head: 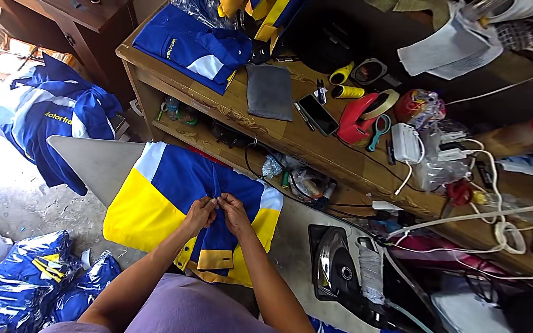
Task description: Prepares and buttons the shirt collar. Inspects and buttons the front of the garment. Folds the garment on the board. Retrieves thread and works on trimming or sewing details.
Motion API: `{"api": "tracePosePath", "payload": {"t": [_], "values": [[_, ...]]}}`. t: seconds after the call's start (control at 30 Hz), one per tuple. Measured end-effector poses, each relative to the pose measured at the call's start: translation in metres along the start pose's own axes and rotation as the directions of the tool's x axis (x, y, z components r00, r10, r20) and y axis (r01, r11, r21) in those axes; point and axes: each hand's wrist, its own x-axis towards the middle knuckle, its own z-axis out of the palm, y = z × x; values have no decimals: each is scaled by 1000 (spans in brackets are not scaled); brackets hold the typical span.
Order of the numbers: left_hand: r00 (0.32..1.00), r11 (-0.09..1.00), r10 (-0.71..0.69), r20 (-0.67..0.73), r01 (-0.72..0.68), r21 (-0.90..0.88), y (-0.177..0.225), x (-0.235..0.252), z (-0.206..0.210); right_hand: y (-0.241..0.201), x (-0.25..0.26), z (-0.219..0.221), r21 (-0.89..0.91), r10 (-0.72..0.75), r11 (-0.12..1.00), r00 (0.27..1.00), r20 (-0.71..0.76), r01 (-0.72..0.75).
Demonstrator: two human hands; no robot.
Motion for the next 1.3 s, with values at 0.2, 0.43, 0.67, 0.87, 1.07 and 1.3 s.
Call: {"api": "tracePosePath", "payload": {"t": [0.2, 0.43, 0.67, 0.87, 1.07, 1.3], "values": [[996, 978, 51, 66, -64, 196, 1, -5, -15, -3, -2, 0, 40, 69, 997, 998, -12, -69], [961, 582, 257, -100, -72, 810, 18, 11, -32, -11, -2, -8, -3, 119, 993, 993, 12, -119], [966, 408, 242, -88, -19, 913, 17, 27, -15, -14, -2, -4, 76, 170, 983, 984, -49, -166], [974, 465, 200, -108, 3, 886, 21, 23, -22, -15, -1, 3, 53, 171, 984, 983, -65, -167], [972, 453, 210, -104, -2, 892, 18, 24, -23, -13, -1, 4, 53, 169, 985, 982, -88, -164], [976, 693, 207, -65, -100, 714, 20, 24, -32, -11, 1, 11, -81, 115, 989, 989, -95, -123]]}}
